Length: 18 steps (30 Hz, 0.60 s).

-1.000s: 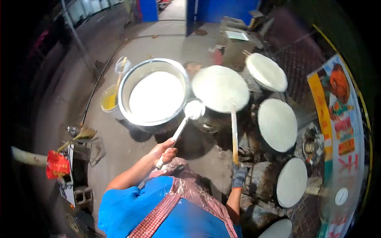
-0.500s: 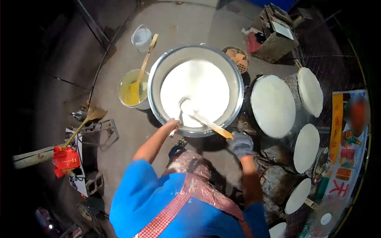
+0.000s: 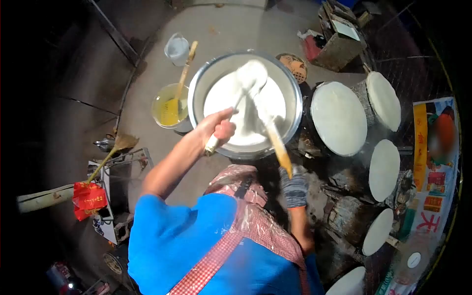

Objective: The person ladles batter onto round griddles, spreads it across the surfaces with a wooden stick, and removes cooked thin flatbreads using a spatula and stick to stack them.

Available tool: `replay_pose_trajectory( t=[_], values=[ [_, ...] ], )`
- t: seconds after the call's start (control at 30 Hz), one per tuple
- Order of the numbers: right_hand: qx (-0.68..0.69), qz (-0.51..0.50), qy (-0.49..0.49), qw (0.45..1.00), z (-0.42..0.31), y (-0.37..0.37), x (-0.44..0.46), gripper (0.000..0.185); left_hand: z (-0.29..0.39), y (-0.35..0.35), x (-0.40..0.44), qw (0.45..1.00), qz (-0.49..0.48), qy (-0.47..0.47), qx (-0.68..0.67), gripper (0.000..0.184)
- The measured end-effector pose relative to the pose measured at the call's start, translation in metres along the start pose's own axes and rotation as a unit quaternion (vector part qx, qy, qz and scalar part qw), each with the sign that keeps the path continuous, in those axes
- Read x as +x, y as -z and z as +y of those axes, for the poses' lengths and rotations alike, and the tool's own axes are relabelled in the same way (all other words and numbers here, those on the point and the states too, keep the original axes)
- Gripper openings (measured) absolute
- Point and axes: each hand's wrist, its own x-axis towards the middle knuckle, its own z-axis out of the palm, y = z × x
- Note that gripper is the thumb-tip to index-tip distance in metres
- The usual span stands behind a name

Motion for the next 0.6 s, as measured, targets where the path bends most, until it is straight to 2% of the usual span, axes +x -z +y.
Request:
replay_pose_trajectory(
  t=[0.07,0.1,0.17,0.23,0.27,0.3,0.33,0.4,0.43,0.47,0.5,0.53,0.57,0.6],
  values=[
    [-0.006,0.063,0.018,0.998,-0.008,0.023,0.018,0.031,-0.005,-0.039,-0.039,0.990,-0.069,-0.078,0.099,0.025],
    [-0.037,0.029,-0.012,0.999,-0.017,0.044,0.031,0.030,-0.007,-0.057,-0.056,0.984,-0.082,-0.094,0.125,0.026],
    [0.022,0.108,0.040,0.993,-0.023,0.074,0.057,0.031,-0.010,-0.085,-0.089,0.973,-0.096,-0.128,0.169,0.030],
    [0.099,0.183,0.070,0.976,-0.031,0.100,0.083,0.031,-0.008,-0.109,-0.119,0.937,-0.108,-0.206,0.259,0.032],
    [0.139,0.219,0.086,0.962,-0.033,0.112,0.095,0.030,-0.007,-0.122,-0.133,0.916,-0.101,-0.246,0.299,0.032],
    [0.163,0.220,0.082,0.958,-0.050,0.136,0.100,0.029,0.003,-0.131,-0.143,0.869,-0.127,-0.289,0.381,0.033],
    [0.218,0.215,0.043,0.951,-0.056,0.145,0.106,0.030,0.011,-0.140,-0.152,0.826,-0.138,-0.320,0.442,0.035],
    [0.259,0.243,0.066,0.933,-0.055,0.140,0.112,0.029,0.028,-0.144,-0.155,0.775,-0.131,-0.391,0.479,0.042],
    [0.453,0.195,0.045,0.869,-0.057,0.131,0.112,0.030,0.037,-0.140,-0.149,0.751,-0.116,-0.417,0.498,0.050],
    [0.445,0.174,0.040,0.877,-0.067,0.124,0.107,0.031,0.050,-0.126,-0.137,0.742,-0.122,-0.427,0.501,0.054],
    [0.426,0.120,0.030,0.896,-0.048,0.093,0.110,0.032,0.058,-0.108,-0.124,0.770,-0.135,-0.389,0.487,0.053],
    [0.349,0.089,0.047,0.932,-0.036,0.061,0.109,0.032,0.058,-0.088,-0.109,0.781,-0.053,-0.388,0.486,0.050],
    [0.359,0.034,0.016,0.933,-0.009,0.006,0.110,0.033,0.060,-0.065,-0.096,0.861,-0.048,-0.268,0.429,0.043],
    [0.325,-0.042,-0.054,0.943,-0.013,-0.009,0.097,0.035,0.054,-0.047,-0.083,0.894,-0.066,-0.204,0.394,0.028]
  ],
)
